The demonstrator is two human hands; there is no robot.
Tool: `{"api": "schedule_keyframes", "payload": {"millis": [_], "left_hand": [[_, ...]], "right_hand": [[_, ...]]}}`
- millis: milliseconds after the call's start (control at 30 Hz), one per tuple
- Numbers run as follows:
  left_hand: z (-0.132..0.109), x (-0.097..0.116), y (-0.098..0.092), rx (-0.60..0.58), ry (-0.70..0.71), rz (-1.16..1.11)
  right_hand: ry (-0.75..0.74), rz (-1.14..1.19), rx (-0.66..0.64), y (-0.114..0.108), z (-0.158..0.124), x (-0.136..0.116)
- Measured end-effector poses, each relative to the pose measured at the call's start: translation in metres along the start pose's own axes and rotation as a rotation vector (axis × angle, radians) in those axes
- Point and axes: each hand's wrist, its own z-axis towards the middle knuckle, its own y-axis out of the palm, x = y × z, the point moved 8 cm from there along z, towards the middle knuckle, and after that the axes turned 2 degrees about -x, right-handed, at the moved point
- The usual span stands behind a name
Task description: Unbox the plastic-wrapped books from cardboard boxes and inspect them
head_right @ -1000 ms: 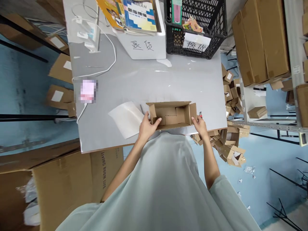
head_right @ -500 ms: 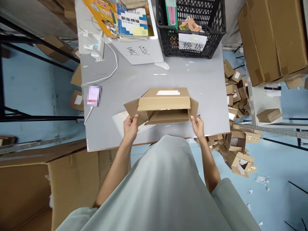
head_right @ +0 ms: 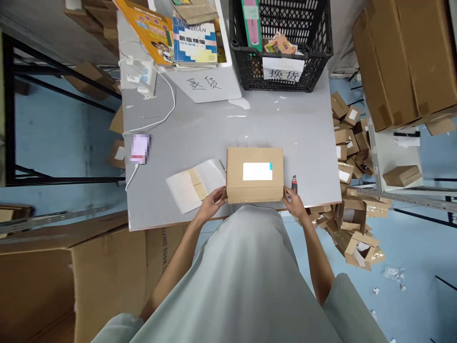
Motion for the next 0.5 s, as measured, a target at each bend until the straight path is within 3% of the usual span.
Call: {"api": "schedule_keyframes", "payload": {"millis": [100,233,333,433,500], "left_hand": [[-0.006,0.007,-0.003,-0.076,0.026,0.041],[0.012,0.031,-0.006,-0.023,0.052,0.024],[0.036,0.046,0.005,0.016,0.013,-0.006],[0.048,0.058,0.021,-0.039,0.023,0.017],[0.048,0.063,0.027,-0.08,0.069,0.029]], "right_hand": [[0.039,0.088,-0.058,-0.01,0.0,0.001],[0.05,0.205,0.019,-0.024,0.025,-0.015],[0.074,0.222,0.027,-0.014,0.048,-0.031],[0.027,0.201,-0.047,0.004,0.059,-0.048],[-0.006,0.174,0.004,0.003,0.056,-0.054]]}}
